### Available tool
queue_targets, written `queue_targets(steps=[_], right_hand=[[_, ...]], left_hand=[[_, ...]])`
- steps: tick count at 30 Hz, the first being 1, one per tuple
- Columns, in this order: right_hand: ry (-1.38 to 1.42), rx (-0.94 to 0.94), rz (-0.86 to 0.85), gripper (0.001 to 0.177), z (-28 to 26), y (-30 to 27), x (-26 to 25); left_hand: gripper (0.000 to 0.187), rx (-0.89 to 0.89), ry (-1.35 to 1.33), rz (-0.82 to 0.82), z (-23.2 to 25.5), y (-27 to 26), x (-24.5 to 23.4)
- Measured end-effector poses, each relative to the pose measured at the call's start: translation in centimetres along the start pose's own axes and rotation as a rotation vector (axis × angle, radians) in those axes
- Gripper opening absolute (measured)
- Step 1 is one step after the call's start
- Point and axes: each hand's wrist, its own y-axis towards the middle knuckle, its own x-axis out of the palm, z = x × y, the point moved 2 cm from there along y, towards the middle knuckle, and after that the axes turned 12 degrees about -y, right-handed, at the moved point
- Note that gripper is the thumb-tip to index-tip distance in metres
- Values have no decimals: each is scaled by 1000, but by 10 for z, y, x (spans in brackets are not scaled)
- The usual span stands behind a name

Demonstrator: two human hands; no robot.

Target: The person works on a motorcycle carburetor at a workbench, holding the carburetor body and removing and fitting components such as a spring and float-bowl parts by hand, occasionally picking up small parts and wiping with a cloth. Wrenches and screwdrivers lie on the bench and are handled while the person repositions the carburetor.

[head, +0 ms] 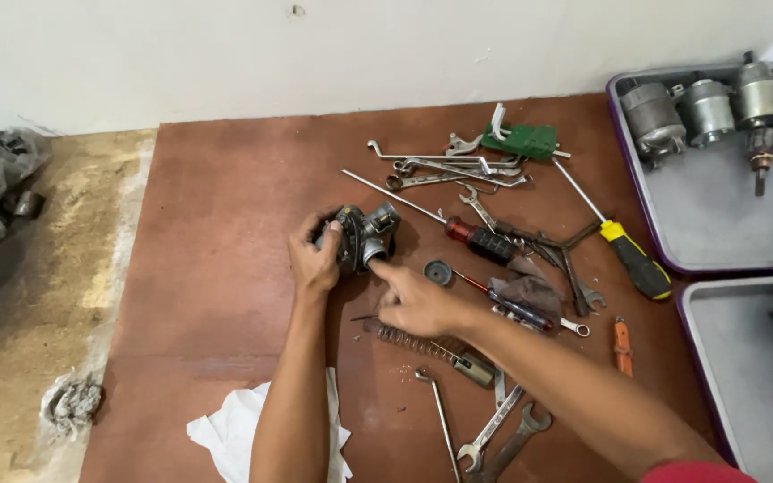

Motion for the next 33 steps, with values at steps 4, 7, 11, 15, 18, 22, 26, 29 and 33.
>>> queue_targets(steps=[4,7,11,15,18,22,26,29,33], right_hand=[[169,-24,41,86,5,-5,8],[346,-66,80,88,12,10,12],[460,-84,90,95,14,3,23],[653,-92,123,97,15,10,26],[782,-87,98,103,8,3,31],[1075,-172,46,108,-1,10,36],[1196,-194,-21,106,1,0,38],[1258,-239,-48,105,0,-2,40],[1289,-222,-38,103,2,1,40]], left_hand=[[24,6,-1,-4,0,-1,0],[25,16,-29,-6,2,0,2],[28,2,-21,2,-6,0,-2],[29,-9,-2,-5,-11,-3,-3],[29,-11,5,-6,-7,-2,-2],[30,-45,24,27,-18,-3,-6],[30,-51,24,8,-20,-4,-3],[33,-39,31,0,-22,-5,-3],[41,-44,23,-32,-14,-2,-4]])
